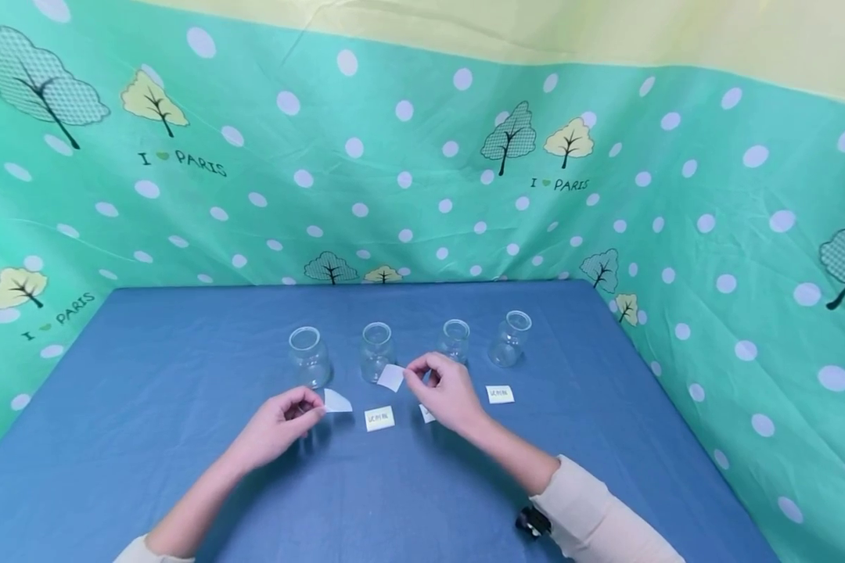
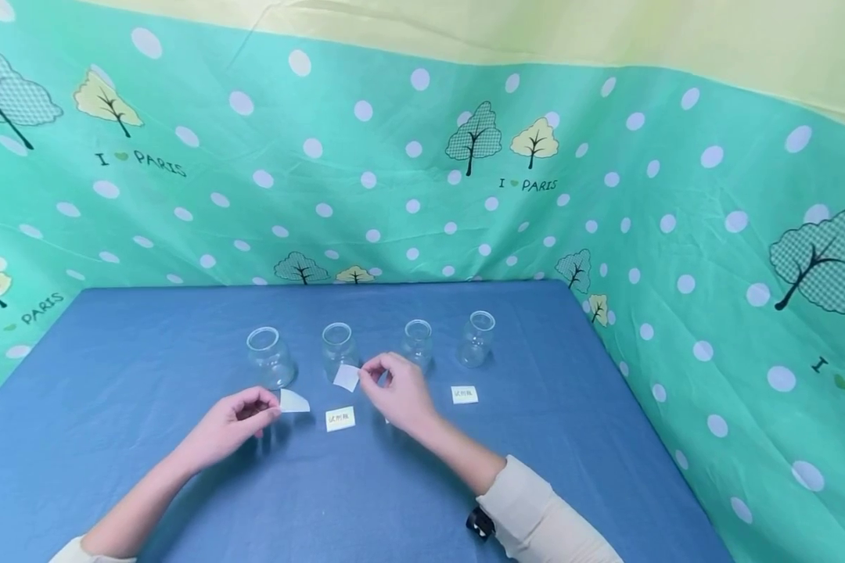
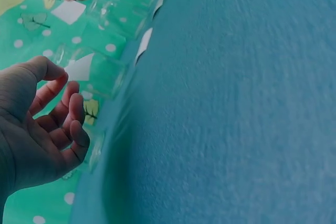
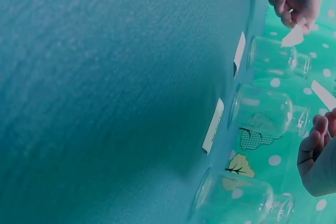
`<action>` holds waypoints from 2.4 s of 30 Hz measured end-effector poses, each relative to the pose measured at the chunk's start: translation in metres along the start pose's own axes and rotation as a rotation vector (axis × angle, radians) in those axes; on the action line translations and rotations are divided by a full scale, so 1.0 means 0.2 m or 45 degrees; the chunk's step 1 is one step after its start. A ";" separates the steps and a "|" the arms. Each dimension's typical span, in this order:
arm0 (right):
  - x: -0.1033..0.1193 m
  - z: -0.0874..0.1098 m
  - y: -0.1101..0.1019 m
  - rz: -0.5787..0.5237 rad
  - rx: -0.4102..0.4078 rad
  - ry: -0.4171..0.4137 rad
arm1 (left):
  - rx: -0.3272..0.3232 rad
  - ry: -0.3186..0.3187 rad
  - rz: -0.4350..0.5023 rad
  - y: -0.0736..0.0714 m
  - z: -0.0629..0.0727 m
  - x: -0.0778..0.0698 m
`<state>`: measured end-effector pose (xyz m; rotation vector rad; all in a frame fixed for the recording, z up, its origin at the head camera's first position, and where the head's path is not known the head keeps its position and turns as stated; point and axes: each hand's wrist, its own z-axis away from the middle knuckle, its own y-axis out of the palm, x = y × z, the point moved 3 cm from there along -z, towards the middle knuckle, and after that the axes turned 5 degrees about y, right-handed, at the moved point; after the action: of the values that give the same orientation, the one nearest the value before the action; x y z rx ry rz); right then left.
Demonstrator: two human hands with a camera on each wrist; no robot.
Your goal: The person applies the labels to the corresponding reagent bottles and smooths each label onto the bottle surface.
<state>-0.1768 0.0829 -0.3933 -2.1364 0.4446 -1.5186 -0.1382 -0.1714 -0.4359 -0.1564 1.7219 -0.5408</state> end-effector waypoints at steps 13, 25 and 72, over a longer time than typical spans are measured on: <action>-0.01 0.00 0.01 0.012 0.010 0.004 | 0.043 -0.110 -0.091 -0.02 0.02 0.07; -0.02 0.00 0.00 0.004 0.019 0.020 | -0.002 -0.187 -0.259 -0.05 0.04 0.09; -0.01 0.02 0.12 0.131 0.038 -0.099 | -0.024 -0.091 -0.258 0.03 -0.03 -0.07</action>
<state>-0.1725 0.0644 -0.4102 -2.1081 0.4936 -1.3732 -0.1399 -0.1590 -0.4255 -0.3622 1.6517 -0.6599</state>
